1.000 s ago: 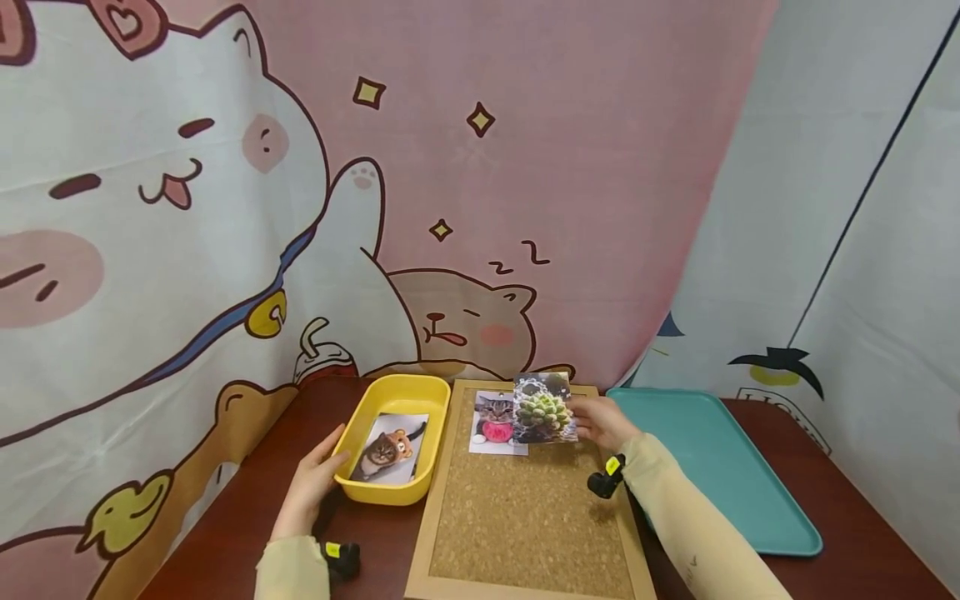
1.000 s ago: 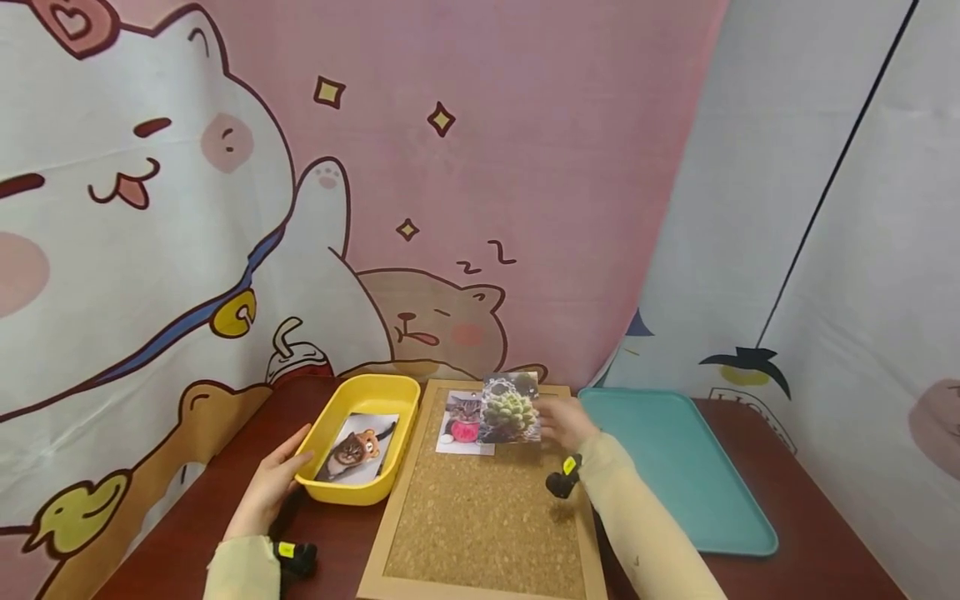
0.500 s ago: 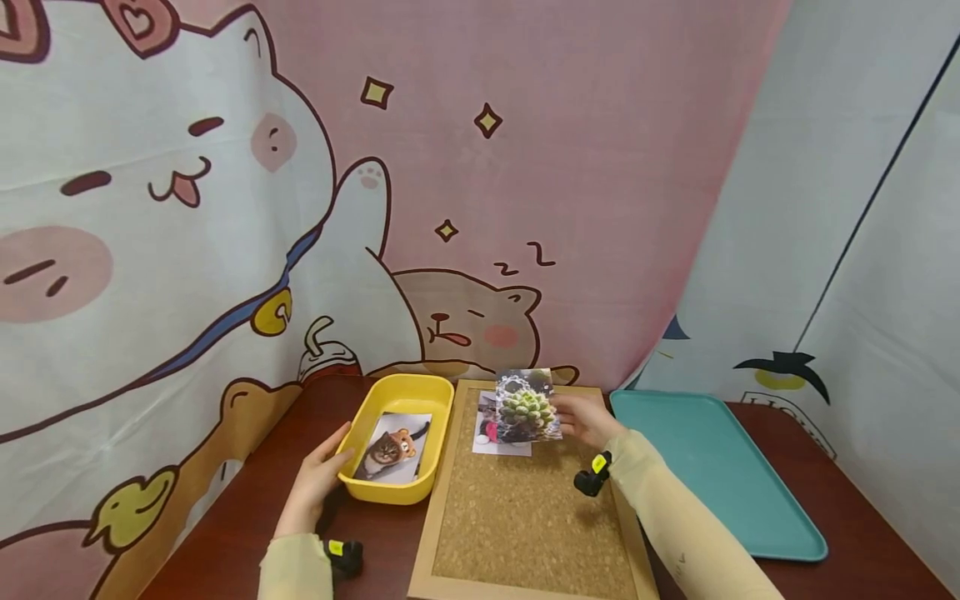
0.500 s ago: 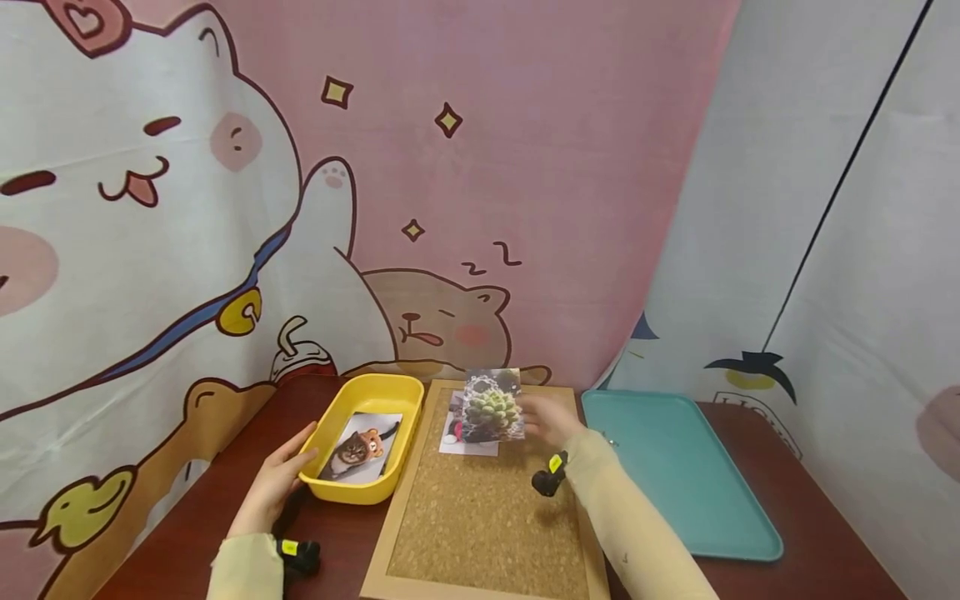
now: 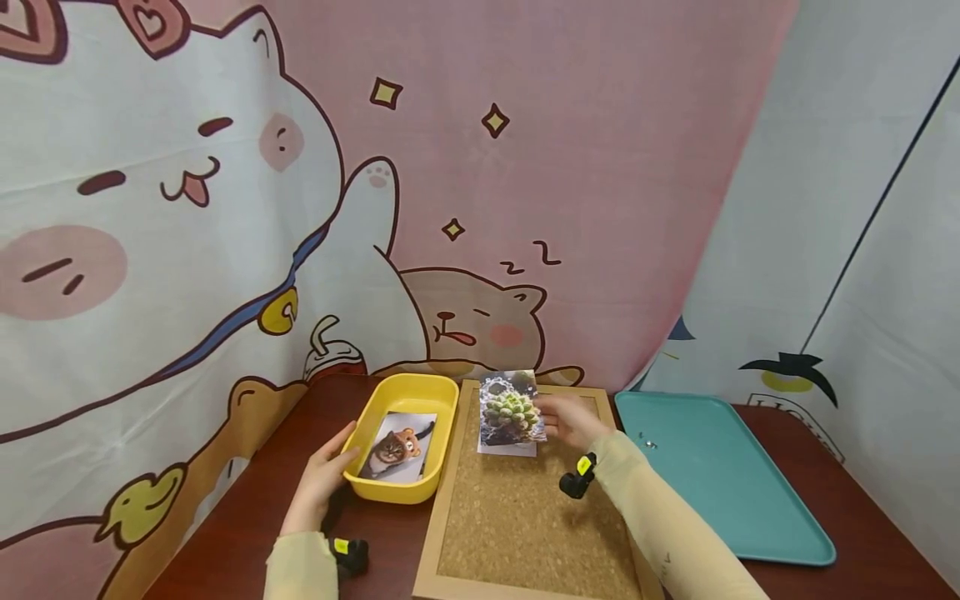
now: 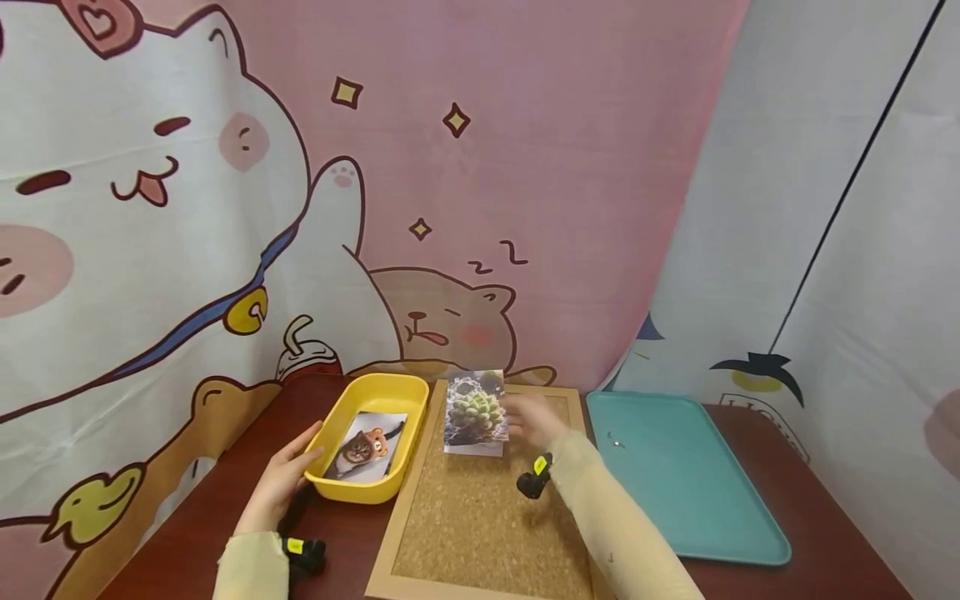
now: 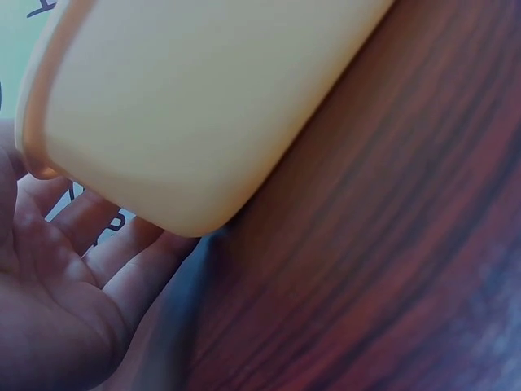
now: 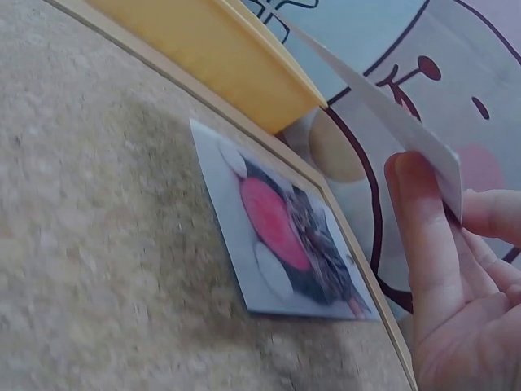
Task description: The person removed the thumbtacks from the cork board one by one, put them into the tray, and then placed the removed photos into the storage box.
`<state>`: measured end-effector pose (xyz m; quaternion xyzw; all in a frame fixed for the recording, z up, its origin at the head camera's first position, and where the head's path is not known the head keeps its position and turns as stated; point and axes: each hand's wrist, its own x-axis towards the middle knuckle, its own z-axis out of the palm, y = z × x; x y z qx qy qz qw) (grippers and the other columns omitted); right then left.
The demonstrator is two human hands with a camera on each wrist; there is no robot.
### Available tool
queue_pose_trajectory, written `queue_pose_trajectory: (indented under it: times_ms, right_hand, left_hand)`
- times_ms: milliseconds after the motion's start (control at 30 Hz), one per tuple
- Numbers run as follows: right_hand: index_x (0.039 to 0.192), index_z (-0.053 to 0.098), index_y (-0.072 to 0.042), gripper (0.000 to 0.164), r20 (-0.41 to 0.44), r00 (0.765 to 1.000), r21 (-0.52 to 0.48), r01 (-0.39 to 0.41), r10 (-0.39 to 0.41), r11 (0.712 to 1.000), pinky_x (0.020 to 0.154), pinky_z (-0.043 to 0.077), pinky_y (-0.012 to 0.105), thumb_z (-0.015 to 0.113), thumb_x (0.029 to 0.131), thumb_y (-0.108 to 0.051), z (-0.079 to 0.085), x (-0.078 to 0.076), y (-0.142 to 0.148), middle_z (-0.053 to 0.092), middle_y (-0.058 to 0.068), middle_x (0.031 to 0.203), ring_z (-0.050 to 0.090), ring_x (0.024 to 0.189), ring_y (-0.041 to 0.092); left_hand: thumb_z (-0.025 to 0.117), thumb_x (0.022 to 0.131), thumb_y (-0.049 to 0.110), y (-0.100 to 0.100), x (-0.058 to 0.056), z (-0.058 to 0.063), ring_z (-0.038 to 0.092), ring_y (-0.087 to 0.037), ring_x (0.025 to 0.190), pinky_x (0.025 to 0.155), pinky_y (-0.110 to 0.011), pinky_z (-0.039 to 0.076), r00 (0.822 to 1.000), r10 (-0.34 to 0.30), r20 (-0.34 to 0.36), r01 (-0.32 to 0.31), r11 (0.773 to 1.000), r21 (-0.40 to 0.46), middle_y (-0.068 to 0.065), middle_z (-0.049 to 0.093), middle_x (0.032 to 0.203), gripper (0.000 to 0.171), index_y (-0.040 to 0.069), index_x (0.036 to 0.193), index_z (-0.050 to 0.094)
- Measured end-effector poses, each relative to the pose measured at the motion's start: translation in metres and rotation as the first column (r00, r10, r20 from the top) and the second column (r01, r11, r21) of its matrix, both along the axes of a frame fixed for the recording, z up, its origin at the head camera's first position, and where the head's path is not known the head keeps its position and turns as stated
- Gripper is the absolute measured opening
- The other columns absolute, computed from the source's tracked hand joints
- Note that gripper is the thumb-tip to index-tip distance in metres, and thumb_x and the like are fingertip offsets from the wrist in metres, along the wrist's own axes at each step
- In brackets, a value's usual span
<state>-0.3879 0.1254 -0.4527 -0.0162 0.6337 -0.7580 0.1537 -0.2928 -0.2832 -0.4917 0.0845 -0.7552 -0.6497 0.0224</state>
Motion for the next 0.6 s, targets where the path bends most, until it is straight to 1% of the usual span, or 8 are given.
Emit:
queue_pose_trajectory:
  times_ms: [133, 267, 400, 533, 600]
  right_hand:
    - [0.091, 0.063, -0.003, 0.013, -0.006, 1.000, -0.007, -0.007, 0.007, 1.000, 0.055, 0.043, 0.023, 0.052, 0.098, -0.006, 0.001, 0.001, -0.009, 0.056, 0.000, 0.075, 0.047, 0.061, 0.009]
    - [0.096, 0.064, -0.002, 0.015, -0.014, 0.999, 0.000, -0.031, 0.031, 1.000, 0.059, 0.049, 0.023, 0.050, 0.099, -0.007, 0.004, 0.002, -0.015, 0.061, 0.000, 0.080, 0.056, 0.067, 0.009]
    - [0.094, 0.063, -0.004, 0.014, -0.013, 0.998, 0.014, -0.059, 0.059, 0.998, 0.060, 0.047, 0.022, 0.051, 0.100, -0.007, 0.008, 0.001, -0.021, 0.060, -0.001, 0.078, 0.053, 0.064, 0.008]
    - [0.094, 0.062, -0.004, 0.015, -0.012, 0.996, 0.005, -0.090, 0.090, 0.996, 0.056, 0.043, 0.021, 0.049, 0.100, -0.007, 0.013, 0.000, -0.026, 0.057, -0.001, 0.074, 0.047, 0.058, 0.006]
    - [0.092, 0.061, -0.005, 0.016, -0.019, 0.994, -0.004, -0.108, 0.108, 0.994, 0.054, 0.041, 0.020, 0.047, 0.101, -0.007, 0.016, 0.000, -0.029, 0.053, -0.002, 0.071, 0.043, 0.055, 0.006]
  left_hand:
    - [0.054, 0.098, 0.016, -0.001, -0.001, -0.001, 0.042, -0.033, 0.129, 0.101, -0.047, 0.041, 1.000, 0.009, -0.003, -0.009, 1.000, -0.008, -0.020, 0.034, 0.152, 0.053, 0.012, 0.149, 0.040]
    - [0.055, 0.098, 0.016, 0.000, -0.002, -0.002, 0.043, -0.032, 0.128, 0.099, -0.043, 0.043, 1.000, 0.015, -0.010, -0.015, 1.000, -0.012, -0.019, 0.035, 0.151, 0.053, 0.012, 0.149, 0.040]
    - [0.055, 0.098, 0.014, 0.001, -0.002, -0.002, 0.044, -0.031, 0.125, 0.096, -0.040, 0.044, 1.000, 0.025, -0.015, -0.025, 1.000, -0.003, -0.019, 0.036, 0.151, 0.053, 0.011, 0.148, 0.041]
    - [0.056, 0.098, 0.015, 0.002, -0.001, -0.001, 0.044, -0.031, 0.125, 0.096, -0.041, 0.045, 0.999, 0.035, -0.019, -0.035, 0.999, -0.002, -0.019, 0.036, 0.150, 0.052, 0.011, 0.148, 0.042]
    - [0.056, 0.098, 0.015, 0.002, -0.002, -0.001, 0.044, -0.031, 0.125, 0.097, -0.042, 0.044, 0.999, 0.033, -0.021, -0.033, 0.999, -0.002, -0.019, 0.036, 0.150, 0.053, 0.010, 0.148, 0.042]
